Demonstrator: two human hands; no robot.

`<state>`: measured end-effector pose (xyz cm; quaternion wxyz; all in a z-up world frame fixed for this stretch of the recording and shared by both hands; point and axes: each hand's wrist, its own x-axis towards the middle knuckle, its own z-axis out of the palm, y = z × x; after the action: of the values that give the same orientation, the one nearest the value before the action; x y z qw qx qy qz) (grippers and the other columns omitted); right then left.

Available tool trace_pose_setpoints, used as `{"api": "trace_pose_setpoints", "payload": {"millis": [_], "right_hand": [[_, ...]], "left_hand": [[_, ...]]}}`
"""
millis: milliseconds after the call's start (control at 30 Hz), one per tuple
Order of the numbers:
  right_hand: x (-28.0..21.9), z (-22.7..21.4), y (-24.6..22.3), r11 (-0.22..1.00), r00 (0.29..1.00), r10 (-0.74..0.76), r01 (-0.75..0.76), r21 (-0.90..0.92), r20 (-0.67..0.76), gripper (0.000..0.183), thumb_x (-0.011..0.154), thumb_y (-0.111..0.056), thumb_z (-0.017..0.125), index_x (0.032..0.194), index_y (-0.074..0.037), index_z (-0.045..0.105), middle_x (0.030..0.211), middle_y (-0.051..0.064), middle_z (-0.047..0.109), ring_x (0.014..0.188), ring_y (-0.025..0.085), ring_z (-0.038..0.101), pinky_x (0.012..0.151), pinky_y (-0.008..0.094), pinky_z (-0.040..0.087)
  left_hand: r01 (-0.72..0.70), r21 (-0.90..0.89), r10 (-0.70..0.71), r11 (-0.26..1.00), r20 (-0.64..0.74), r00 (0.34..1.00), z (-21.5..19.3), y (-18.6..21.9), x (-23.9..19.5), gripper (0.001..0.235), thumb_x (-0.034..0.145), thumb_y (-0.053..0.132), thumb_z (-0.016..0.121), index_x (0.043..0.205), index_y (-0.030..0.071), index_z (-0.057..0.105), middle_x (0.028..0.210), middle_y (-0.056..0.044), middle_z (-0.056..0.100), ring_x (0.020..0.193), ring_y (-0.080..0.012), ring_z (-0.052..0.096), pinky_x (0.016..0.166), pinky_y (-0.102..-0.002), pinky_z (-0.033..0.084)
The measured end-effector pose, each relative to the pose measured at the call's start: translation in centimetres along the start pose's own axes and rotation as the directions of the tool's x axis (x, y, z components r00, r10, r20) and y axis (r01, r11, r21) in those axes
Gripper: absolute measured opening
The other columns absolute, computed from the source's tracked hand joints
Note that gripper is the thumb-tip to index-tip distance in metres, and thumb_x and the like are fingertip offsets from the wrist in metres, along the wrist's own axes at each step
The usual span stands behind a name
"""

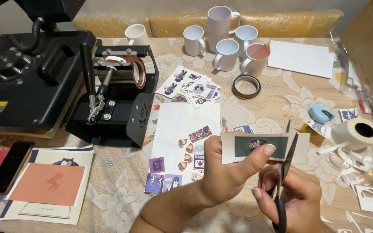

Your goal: The person sits at a table and uses scissors to cut out various cartoon stickers from a sheet of paper. They carefully trim around the edges of each character, including a blue robot and a pink pony, placing the finished stickers on the table.

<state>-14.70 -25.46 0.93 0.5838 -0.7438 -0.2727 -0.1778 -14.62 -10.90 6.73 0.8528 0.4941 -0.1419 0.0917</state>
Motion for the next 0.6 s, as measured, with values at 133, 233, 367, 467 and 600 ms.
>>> {"api": "trace_pose_setpoints", "payload": {"millis": [133, 233, 367, 467, 600], "right_hand": [[-0.1, -0.1, 0.1, 1.000, 1.000, 0.001, -0.001, -0.020, -0.001, 0.023, 0.072, -0.021, 0.075, 0.066, -0.010, 0.056, 0.063, 0.000, 0.058, 0.054, 0.010, 0.050, 0.058, 0.021, 0.043], [-0.2, 0.0, 0.2, 1.000, 1.000, 0.009, -0.009, -0.020, -0.004, 0.023, 0.072, -0.021, 0.075, 0.066, -0.010, 0.056, 0.063, -0.001, 0.058, 0.054, 0.010, 0.049, 0.057, 0.021, 0.042], [-0.2, 0.0, 0.3, 1.000, 1.000, 0.010, -0.010, -0.013, -0.003, 0.023, 0.072, -0.021, 0.075, 0.066, -0.009, 0.056, 0.063, 0.000, 0.057, 0.055, 0.011, 0.049, 0.058, 0.021, 0.042], [-0.1, 0.0, 0.1, 1.000, 1.000, 0.019, -0.019, -0.018, -0.002, 0.023, 0.071, -0.021, 0.075, 0.065, -0.009, 0.057, 0.062, -0.001, 0.057, 0.053, 0.010, 0.048, 0.056, 0.021, 0.041], [-0.2, 0.1, 0.2, 1.000, 1.000, 0.028, -0.029, -0.006, -0.013, 0.023, 0.071, -0.020, 0.075, 0.066, -0.008, 0.057, 0.061, 0.000, 0.056, 0.053, 0.010, 0.047, 0.055, 0.021, 0.040]], "left_hand": [[-0.008, -0.013, 0.008, 1.000, -0.006, 1.000, 0.0, -0.1, 0.0, 0.022, 0.095, 0.012, 0.067, 0.074, 0.008, 0.060, 0.070, 0.003, 0.058, 0.062, -0.0080, 0.054, 0.053, -0.024, 0.044], [-0.006, -0.009, 0.006, 1.000, 0.001, 1.000, -0.1, -0.1, 0.0, 0.021, 0.095, 0.013, 0.066, 0.075, 0.008, 0.061, 0.071, 0.004, 0.058, 0.064, -0.0074, 0.055, 0.055, -0.023, 0.044], [0.025, -0.027, -0.025, 0.999, 0.007, 1.000, 0.0, 0.1, 0.0, 0.022, 0.095, 0.014, 0.067, 0.074, 0.008, 0.060, 0.069, 0.003, 0.058, 0.061, -0.0073, 0.054, 0.052, -0.023, 0.043], [0.072, -0.098, -0.065, 0.993, 0.077, 0.995, 0.2, 0.8, 0.0, 0.027, 0.098, 0.013, 0.063, 0.074, 0.002, 0.059, 0.062, -0.008, 0.058, 0.052, -0.0144, 0.056, 0.048, -0.024, 0.044], [0.064, -0.094, -0.056, 0.994, 0.082, 0.995, 0.2, 0.9, 0.0, 0.028, 0.098, 0.013, 0.063, 0.073, 0.002, 0.058, 0.063, -0.008, 0.058, 0.053, -0.0151, 0.057, 0.049, -0.024, 0.044]]}}
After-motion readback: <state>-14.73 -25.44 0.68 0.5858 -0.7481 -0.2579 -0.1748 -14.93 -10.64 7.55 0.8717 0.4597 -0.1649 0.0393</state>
